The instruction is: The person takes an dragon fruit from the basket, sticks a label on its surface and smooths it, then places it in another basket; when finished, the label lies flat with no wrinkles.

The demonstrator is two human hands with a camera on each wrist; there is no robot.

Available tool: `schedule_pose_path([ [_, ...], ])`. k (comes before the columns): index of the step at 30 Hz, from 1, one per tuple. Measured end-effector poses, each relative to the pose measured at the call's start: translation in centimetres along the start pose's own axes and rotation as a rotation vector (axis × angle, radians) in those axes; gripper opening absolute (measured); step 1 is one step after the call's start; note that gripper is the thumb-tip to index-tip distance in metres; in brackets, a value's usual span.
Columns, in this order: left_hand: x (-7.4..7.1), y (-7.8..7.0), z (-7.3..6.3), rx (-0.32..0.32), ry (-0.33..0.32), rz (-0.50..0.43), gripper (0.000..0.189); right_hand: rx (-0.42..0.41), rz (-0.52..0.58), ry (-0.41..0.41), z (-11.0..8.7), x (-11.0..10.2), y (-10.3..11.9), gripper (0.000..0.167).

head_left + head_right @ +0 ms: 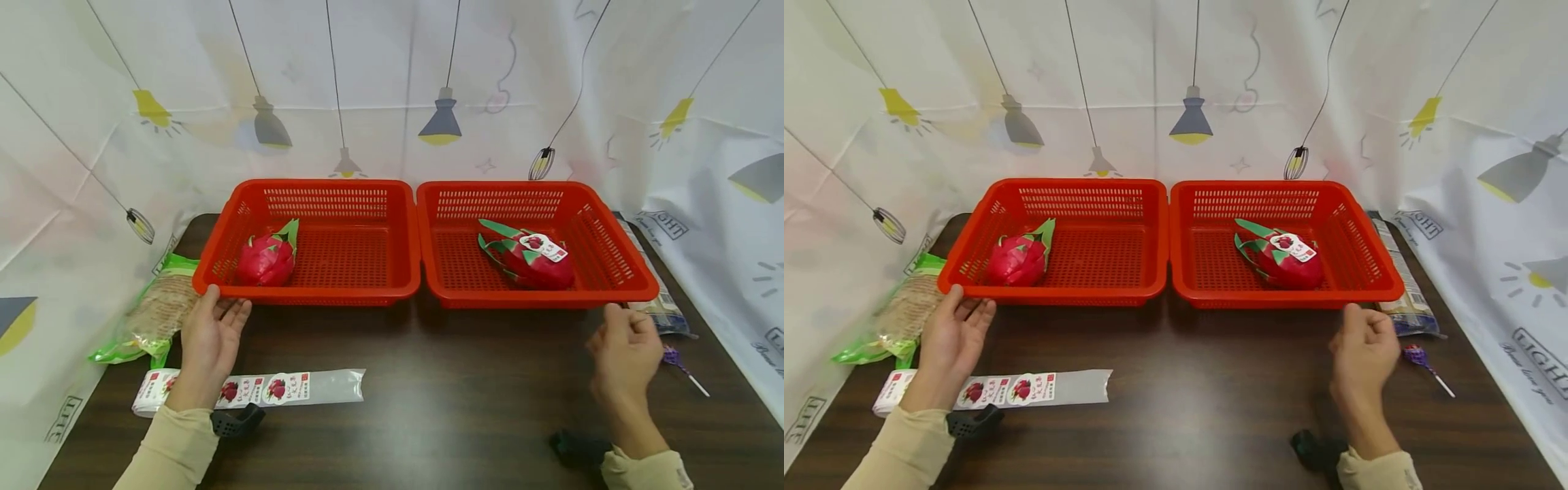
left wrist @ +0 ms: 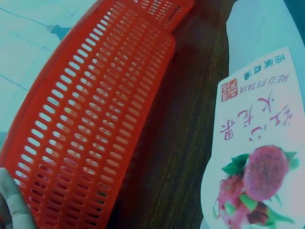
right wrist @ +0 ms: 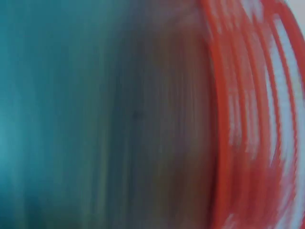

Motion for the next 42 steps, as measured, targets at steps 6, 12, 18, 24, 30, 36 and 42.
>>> schedule_pose_path([
  [6,-0.8,-1.2,0.1,0.025,-0.002,-0.005,0.056,-0.436,-0.34,0.678,-11.2,15.1,3.8,0.009],
  [12,-1.0,-1.1,0.2,0.033,0.002,-0.034,0.058,-0.393,-0.638,1.131,-19.9,30.7,2.1,0.068],
  [18,-1.4,0.1,0.1,0.037,-0.02,-0.082,0.041,-0.31,-0.783,1.237,-23.8,39.8,-3.1,0.069],
  [24,-0.5,1.0,0.1,0.05,0.006,-0.108,0.036,-0.23,-1.043,1.18,-24.0,42.4,-6.6,0.078],
  [30,0.3,1.6,0.2,0.062,0.015,-0.081,0.038,-0.243,-1.132,1.134,-23.6,43.5,-7.2,0.078],
  [36,-0.2,1.2,0.2,0.076,0.002,-0.07,0.039,-0.198,-1.051,1.114,-24.1,44.2,-7.7,0.061],
  [42,-0.2,0.7,0.2,0.092,0.011,-0.087,0.034,-0.16,-0.967,1.062,-23.7,44.3,-7.7,0.045],
])
Point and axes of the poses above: each hand's wrist, its own z-axis towards the middle knuckle, its own x-axis out of the palm, y = z × x, the point moved 8 cm from there along z, towards the middle knuckle, and after that the axes turned 5 degrees about -y, right-handed, at the moved point
